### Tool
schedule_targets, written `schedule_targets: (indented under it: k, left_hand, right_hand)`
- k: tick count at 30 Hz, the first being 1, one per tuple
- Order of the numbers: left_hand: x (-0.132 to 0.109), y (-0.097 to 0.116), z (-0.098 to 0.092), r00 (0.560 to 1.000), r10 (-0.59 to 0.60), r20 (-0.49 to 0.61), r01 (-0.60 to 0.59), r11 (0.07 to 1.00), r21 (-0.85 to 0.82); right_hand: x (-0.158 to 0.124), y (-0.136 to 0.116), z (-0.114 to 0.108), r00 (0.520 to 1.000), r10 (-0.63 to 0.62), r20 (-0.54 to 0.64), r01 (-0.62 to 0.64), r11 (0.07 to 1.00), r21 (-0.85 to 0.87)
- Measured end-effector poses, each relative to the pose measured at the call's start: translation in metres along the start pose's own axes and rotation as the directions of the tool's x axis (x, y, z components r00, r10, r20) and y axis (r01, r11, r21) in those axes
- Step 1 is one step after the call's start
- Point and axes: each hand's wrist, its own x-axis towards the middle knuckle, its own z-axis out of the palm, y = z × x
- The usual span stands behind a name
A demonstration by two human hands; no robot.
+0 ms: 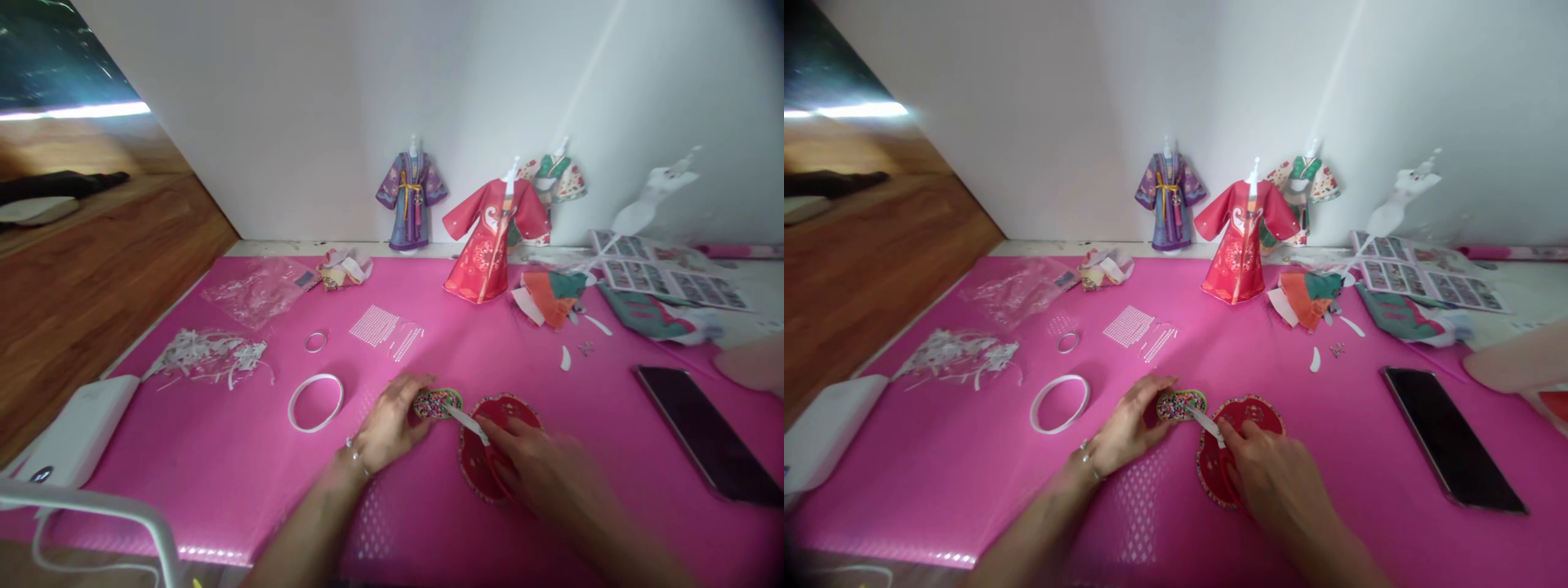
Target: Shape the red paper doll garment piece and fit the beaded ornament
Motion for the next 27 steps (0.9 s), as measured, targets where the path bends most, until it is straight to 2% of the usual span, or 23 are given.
schedule_targets:
  k: [10,27]
  left_hand:
    - [-0.002,-0.001,0.001,1.000,0.014,0.002,-0.014,1.000,0.012]
    - [0.000,-0.001,0.001,1.000,0.025,0.011,-0.025,0.998,0.051]
  right_hand:
    - [0.002,0.001,-0.002,1.000,-0.002,0.017,0.002,1.000,0.005]
    - [-0.008,0.012,0.001,0.998,-0.030,-0.046,0.034,0.996,0.081]
